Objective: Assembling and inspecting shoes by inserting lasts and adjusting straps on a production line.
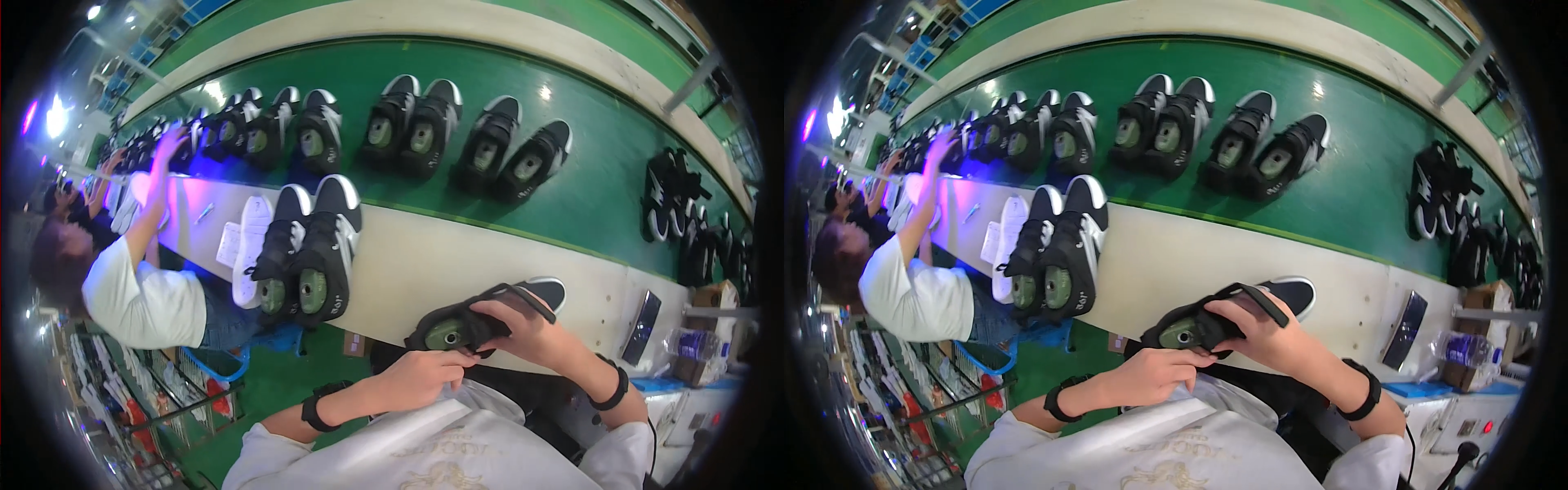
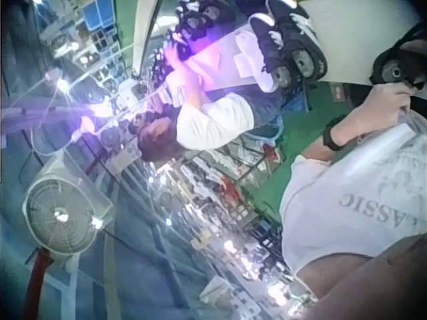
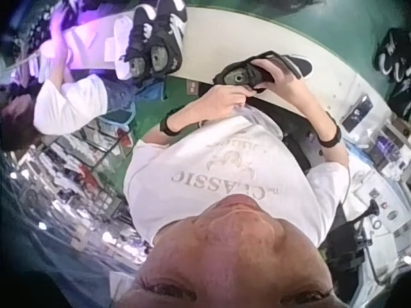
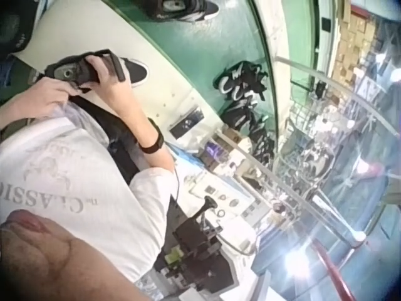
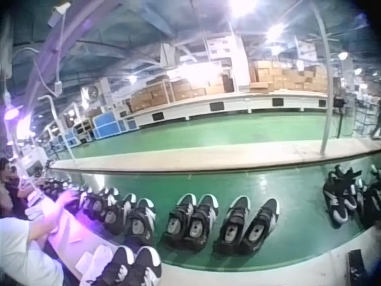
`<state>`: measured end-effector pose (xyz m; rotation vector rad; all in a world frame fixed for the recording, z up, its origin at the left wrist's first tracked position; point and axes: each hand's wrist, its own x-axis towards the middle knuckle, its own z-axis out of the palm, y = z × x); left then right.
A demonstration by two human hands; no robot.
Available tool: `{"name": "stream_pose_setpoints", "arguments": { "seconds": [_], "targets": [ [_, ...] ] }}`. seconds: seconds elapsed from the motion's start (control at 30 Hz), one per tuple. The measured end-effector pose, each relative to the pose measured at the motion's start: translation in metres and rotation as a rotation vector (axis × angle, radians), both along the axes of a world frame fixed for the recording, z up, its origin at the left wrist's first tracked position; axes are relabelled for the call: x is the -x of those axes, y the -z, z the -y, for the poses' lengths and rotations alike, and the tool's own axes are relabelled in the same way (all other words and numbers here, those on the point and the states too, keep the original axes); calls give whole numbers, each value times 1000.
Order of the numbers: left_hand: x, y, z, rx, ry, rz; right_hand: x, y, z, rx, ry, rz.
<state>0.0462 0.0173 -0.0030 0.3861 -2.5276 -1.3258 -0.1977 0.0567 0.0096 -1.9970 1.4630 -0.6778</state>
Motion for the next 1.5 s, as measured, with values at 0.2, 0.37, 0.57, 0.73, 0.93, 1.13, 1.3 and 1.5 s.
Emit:
{"name": "stream_pose_setpoints", "arguments": {
  "seconds": [0.2,0.37,0.57,0.73,0.93,1.13,1.3,1.5],
  "targets": [
    [27,-8,14,311,-329,-56,-9,-4,-3,-52,35,-17],
    [41,16,15,421,-456,16,31,-12,-3,-384,138,310],
    [50,7,42,207,-475,106,-3,27,15,60,771,786],
    [58,-2,56,56,-464,176,-20,10,35,138,925,678],
    [80,18,50,-206,-591,246,-35,26,11,86,752,708],
    [68,58,66,-395,-496,233,-35,22,26,12,645,559],
    [57,65,77,-599,-523,97,-43,42,16,332,177,-21],
    [16,27,74,-385,-780,148,21,-9,-35,-145,227,313]
  ]
}}
